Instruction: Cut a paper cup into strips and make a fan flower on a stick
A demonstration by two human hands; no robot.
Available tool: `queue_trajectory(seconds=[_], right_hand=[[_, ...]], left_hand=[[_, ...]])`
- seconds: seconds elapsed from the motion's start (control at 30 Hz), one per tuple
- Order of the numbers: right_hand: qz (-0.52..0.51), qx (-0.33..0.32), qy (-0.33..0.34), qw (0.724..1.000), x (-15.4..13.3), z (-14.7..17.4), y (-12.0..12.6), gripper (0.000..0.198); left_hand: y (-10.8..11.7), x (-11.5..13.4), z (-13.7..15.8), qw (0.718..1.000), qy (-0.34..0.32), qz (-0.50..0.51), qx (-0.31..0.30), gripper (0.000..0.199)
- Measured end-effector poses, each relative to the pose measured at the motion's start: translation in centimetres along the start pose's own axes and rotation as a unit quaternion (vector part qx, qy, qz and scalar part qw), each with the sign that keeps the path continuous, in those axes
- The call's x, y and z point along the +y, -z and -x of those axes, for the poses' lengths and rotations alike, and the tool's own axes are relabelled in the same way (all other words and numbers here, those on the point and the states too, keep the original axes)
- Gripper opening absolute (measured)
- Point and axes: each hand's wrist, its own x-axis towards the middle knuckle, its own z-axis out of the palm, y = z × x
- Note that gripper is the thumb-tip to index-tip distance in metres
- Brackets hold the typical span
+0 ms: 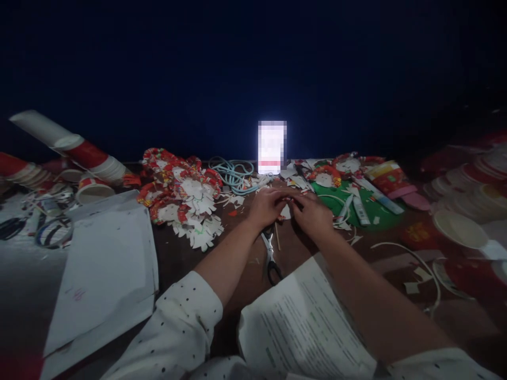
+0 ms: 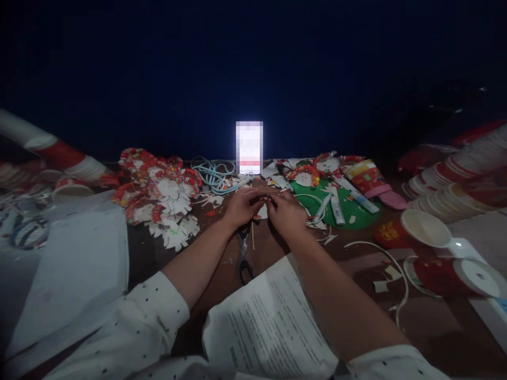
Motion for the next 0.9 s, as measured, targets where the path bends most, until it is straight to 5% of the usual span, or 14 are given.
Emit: queue_trajectory(seconds=[0.5,0.9], right_hand=[[-0.023,0.016,0.017,0.999,0.2,-0.2,-0.7,0.035],[-0.112,0.022,0.062,0.991,0.8,-0.8,-1.4,0.039]], left_hand=[[0.2,0.6,-0.4,0.999,0.043,-0.017,-0.023,0.019],[0.4,0.8,-0.3,0.999,0.018,0.023,-0.018,0.023]])
